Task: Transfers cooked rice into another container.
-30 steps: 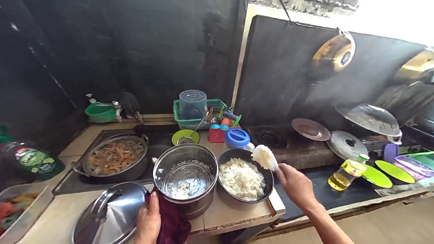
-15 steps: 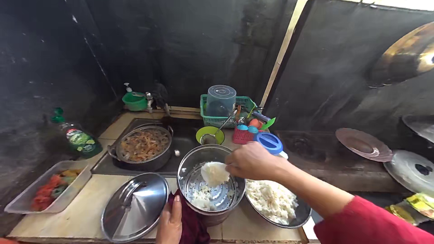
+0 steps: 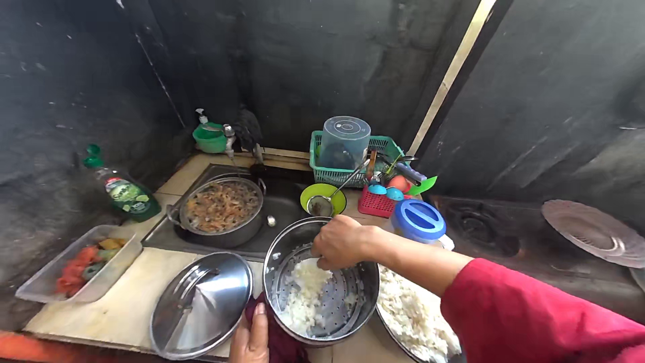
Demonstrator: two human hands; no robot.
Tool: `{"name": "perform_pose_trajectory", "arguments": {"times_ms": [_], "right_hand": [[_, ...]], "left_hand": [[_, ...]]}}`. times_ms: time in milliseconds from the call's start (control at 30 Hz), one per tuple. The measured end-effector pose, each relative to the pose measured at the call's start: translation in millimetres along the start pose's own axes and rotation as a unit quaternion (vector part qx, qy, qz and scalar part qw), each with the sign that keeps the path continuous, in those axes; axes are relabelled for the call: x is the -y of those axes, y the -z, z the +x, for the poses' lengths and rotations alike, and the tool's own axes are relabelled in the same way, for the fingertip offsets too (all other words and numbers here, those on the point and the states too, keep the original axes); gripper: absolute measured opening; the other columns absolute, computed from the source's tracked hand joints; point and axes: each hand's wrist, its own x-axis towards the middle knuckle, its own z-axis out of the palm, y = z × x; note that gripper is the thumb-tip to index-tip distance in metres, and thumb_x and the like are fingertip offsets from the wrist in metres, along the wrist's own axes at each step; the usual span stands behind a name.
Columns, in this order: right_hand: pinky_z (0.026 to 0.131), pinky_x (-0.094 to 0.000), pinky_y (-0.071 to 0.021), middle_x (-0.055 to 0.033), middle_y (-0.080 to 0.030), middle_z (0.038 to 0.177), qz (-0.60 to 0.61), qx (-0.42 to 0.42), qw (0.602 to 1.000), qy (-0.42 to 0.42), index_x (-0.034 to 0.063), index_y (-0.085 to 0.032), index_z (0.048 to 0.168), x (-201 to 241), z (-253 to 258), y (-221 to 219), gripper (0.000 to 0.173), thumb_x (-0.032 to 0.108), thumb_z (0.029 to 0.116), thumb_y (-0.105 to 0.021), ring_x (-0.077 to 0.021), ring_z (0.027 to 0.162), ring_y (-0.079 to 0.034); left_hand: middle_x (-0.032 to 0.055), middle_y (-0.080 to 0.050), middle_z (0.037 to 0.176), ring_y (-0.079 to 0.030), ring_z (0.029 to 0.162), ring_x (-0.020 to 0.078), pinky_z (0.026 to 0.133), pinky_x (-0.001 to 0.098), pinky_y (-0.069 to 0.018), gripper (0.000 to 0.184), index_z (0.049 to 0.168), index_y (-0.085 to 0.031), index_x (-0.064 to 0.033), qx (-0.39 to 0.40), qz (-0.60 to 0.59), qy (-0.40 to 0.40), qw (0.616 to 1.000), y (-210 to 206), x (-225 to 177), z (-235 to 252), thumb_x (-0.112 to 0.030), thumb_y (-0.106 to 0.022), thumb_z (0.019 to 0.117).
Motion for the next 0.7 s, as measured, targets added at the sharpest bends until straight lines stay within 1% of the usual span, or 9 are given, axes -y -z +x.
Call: {"name": "perform_pose_trajectory", "arguments": {"times_ms": [67, 167, 267, 333, 367, 433, 500, 633, 700], "right_hand": [[0.071, -0.0559, -0.0479, -0.0084, -0.071, 0.088, -0.02, 0.029, 0.999, 0.024, 0.0152, -0.076, 0.1, 2, 4, 7, 0.028, 0.039, 0.0998, -0.062, -0.0301, 0.085, -0.067], [0.075, -0.0577, -0.0475, -0.0099, -0.071, 0.092, -0.049, 0.072, 0.995, 0.051, 0.015, -0.076, 0.102, -1, 4, 15, 0.028, 0.039, 0.0997, -0.063, -0.0317, 0.091, -0.067], [0.074, -0.0575, -0.0476, -0.0106, -0.07, 0.087, -0.06, 0.083, 0.993, 0.05, 0.0126, -0.076, 0.096, -1, 0, 11, 0.03, 0.04, 0.0977, -0.065, -0.032, 0.086, -0.066], [0.072, -0.0566, -0.0474, -0.0111, -0.069, 0.085, -0.045, 0.08, 0.995, 0.041, 0.0108, -0.074, 0.095, 2, -1, 5, 0.033, 0.041, 0.0992, -0.062, -0.0318, 0.083, -0.066], [0.072, -0.0576, -0.0476, -0.0118, -0.068, 0.085, -0.035, 0.084, 0.995, 0.044, 0.0102, -0.074, 0.095, 2, 0, 0, 0.035, 0.043, 0.0998, -0.061, -0.0327, 0.084, -0.066], [0.073, -0.0625, -0.0472, -0.0146, -0.069, 0.088, -0.005, 0.103, 0.992, 0.076, 0.0075, -0.075, 0.094, 1, 5, -15, 0.039, 0.043, 0.0999, -0.061, -0.0363, 0.087, -0.067], [0.076, -0.0652, -0.0462, -0.018, -0.07, 0.091, 0.037, 0.136, 0.986, 0.085, 0.0038, -0.074, 0.097, 1, 6, -27, 0.042, 0.043, 0.1023, -0.058, -0.0394, 0.091, -0.067], [0.074, -0.0662, -0.0473, -0.0225, -0.067, 0.09, 0.163, 0.143, 0.976, 0.002, -0.0015, -0.068, 0.098, 13, -3, -36, 0.052, 0.044, 0.1082, -0.045, -0.0417, 0.089, -0.066], [0.077, -0.0669, -0.0467, -0.0261, -0.065, 0.095, 0.229, 0.14, 0.963, -0.032, -0.0052, -0.066, 0.1, 21, -3, -39, 0.054, 0.041, 0.1102, -0.039, -0.044, 0.094, -0.065]], "left_hand": [[0.0134, -0.067, 0.114, -0.063, 0.108, 0.0, 0.101, 0.0204, -0.0488, 0.047, 0.129, -0.055, 0.0122, -0.004, 0.0, 0.007, 1.0, 0, -3, -1, -0.026, -0.035, 0.1091], [0.012, -0.068, 0.112, -0.063, 0.107, -0.0015, 0.1, 0.019, -0.0487, 0.045, 0.127, -0.055, 0.0124, -0.008, -0.013, 0.013, 1.0, -1, -6, -1, -0.024, -0.036, 0.109], [0.0112, -0.068, 0.113, -0.063, 0.107, -0.0019, 0.1, 0.0186, -0.0493, 0.045, 0.128, -0.054, 0.0129, -0.001, -0.025, 0.007, 1.0, 0, -4, -1, -0.024, -0.036, 0.1091], [0.0125, -0.068, 0.114, -0.063, 0.108, -0.0002, 0.101, 0.0201, -0.0492, 0.047, 0.129, -0.054, 0.0127, -0.003, -0.02, 0.003, 1.0, 0, -1, -1, -0.026, -0.037, 0.1088], [0.0141, -0.067, 0.116, -0.063, 0.11, 0.0007, 0.102, 0.0209, -0.0485, 0.049, 0.13, -0.054, 0.0131, -0.004, -0.016, 0.004, 1.0, 0, 0, -1, -0.027, -0.037, 0.1085], [0.0163, -0.066, 0.119, -0.062, 0.112, 0.0021, 0.103, 0.0215, -0.0479, 0.051, 0.132, -0.053, 0.0135, -0.006, -0.007, 0.008, 1.0, 0, 0, -1, -0.029, -0.037, 0.108], [0.0194, -0.066, 0.122, -0.062, 0.115, 0.0055, 0.105, 0.0239, -0.0471, 0.053, 0.133, -0.052, 0.0135, -0.014, -0.001, 0.016, 1.0, -2, 0, 0, -0.03, -0.037, 0.1081], [0.0228, -0.064, 0.123, -0.062, 0.116, 0.0119, 0.105, 0.0282, -0.0467, 0.054, 0.135, -0.05, 0.0141, -0.029, 0.013, 0.03, 0.999, -6, -1, 0, -0.03, -0.037, 0.1065], [0.0242, -0.063, 0.124, -0.062, 0.117, 0.0137, 0.106, 0.0295, -0.0464, 0.055, 0.136, -0.049, 0.0145, -0.026, 0.013, 0.034, 0.999, -6, -2, 0, -0.03, -0.037, 0.1065]]}}
